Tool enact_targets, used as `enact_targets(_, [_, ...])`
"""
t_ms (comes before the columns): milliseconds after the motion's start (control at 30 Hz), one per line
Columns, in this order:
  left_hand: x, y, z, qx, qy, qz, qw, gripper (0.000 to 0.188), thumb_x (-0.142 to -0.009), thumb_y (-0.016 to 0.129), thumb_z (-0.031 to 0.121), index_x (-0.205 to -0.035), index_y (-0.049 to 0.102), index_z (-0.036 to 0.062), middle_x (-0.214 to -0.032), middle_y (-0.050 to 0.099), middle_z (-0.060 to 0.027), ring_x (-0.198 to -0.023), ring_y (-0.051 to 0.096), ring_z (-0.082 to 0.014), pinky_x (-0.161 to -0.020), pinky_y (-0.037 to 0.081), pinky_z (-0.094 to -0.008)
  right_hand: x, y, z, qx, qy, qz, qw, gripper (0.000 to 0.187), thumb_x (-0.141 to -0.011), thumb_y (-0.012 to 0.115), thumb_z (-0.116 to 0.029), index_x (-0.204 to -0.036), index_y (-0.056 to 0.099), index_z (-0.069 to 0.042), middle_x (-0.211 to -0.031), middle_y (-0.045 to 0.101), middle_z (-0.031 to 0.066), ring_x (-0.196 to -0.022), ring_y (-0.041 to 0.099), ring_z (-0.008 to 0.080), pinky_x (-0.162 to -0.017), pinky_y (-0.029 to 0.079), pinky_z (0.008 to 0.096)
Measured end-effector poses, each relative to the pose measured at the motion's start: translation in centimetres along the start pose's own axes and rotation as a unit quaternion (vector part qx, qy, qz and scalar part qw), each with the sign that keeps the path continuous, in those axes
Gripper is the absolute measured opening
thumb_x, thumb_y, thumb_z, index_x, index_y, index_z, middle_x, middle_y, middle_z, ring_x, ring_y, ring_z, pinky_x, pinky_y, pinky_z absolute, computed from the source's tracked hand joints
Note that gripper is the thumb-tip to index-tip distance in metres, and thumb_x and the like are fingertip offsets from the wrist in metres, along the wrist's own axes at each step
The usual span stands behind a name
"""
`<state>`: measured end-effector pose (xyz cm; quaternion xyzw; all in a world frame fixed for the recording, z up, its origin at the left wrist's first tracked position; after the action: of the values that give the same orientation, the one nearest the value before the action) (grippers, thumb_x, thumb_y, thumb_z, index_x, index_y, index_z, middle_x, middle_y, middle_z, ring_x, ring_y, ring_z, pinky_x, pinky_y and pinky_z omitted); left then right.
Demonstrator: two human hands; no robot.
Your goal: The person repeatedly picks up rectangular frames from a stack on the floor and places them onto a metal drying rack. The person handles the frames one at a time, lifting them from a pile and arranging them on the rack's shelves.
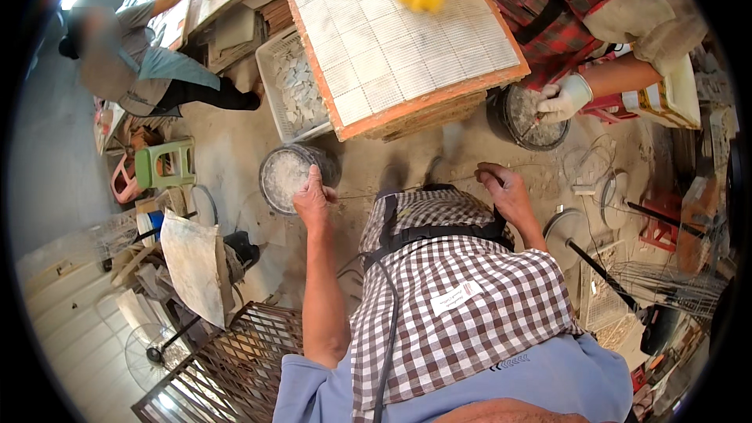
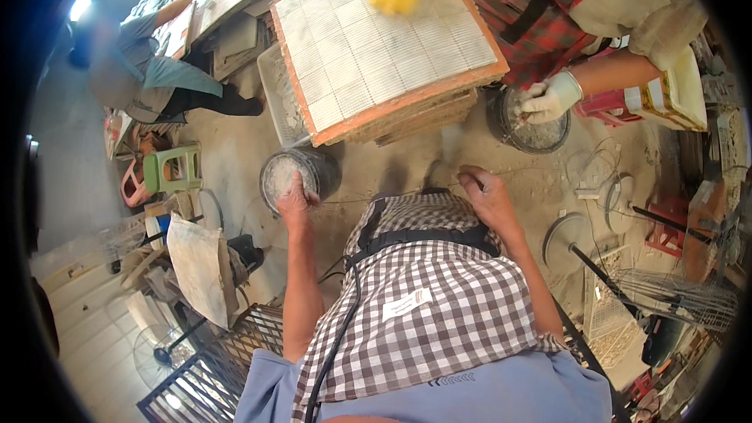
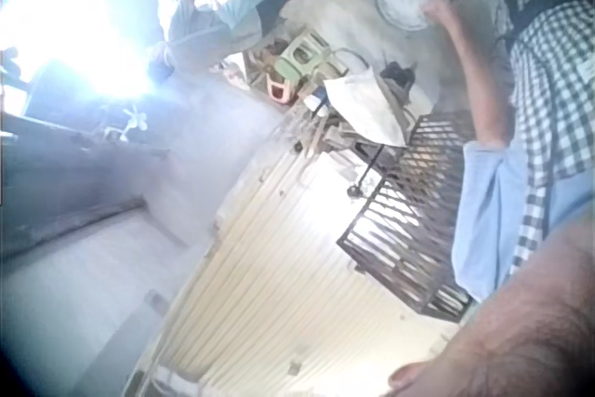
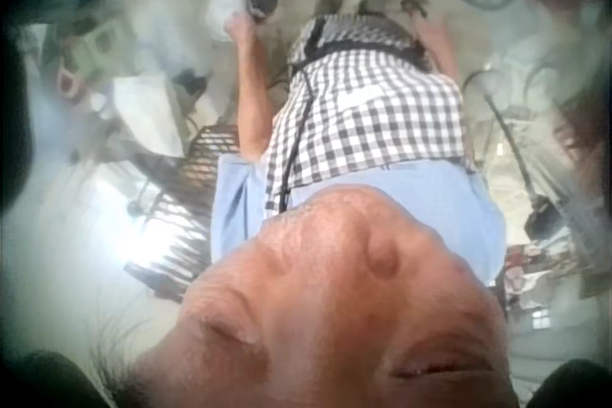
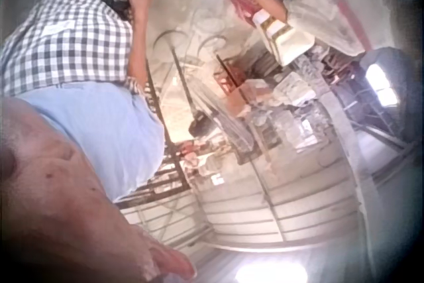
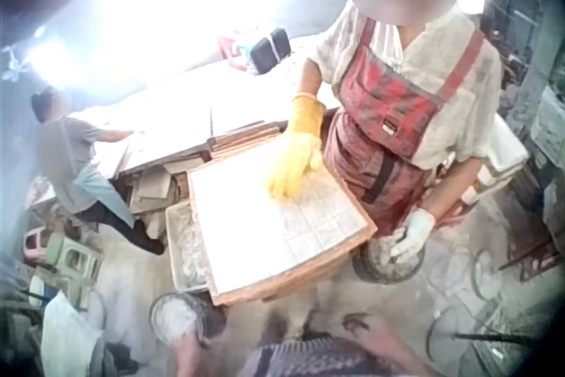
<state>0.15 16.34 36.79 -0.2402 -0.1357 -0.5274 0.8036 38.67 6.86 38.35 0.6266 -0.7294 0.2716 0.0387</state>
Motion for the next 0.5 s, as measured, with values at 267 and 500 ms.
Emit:
enact_targets(267, [1.2,1.1,2.1,-0.026,0.102,-0.003,0.994,0.020,-0.072,0.071,0.000,-0.091,0.065,-0.0026,-0.081,0.064,-0.0059,-0.070,0.058,-0.0113,-0.066,0.049,-0.0235,-0.3,-1.3,-0.7,-0.003,-0.027,-0.019,0.999,0.026,-0.090,0.053,-0.016,-0.106,0.060,0.004,-0.092,0.066,0.0122,-0.088,0.062,0.0178,-0.078,0.047,0.0280])
enact_targets(500, [1.8,1.9,5.2,0.090,0.118,-0.037,0.988,0.022,-0.074,0.068,-0.005,-0.095,0.063,-0.0069,-0.088,0.066,-0.0116,-0.079,0.063,-0.0159,-0.075,0.051,-0.0246,0.5,-3.5,-6.0,0.013,-0.122,0.052,0.991,0.021,-0.088,0.054,-0.014,-0.101,0.062,0.001,-0.093,0.065,0.0170,-0.083,0.063,0.0284,-0.073,0.048,0.0323])
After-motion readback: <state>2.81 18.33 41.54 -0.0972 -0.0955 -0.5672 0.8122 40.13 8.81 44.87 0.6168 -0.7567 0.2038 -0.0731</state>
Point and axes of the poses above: each hand's wrist, its own x-axis away from the middle knuckle, its own y-axis out of the palm, z = x × y, the point moved 5 cm from there along -x, towards the middle knuckle
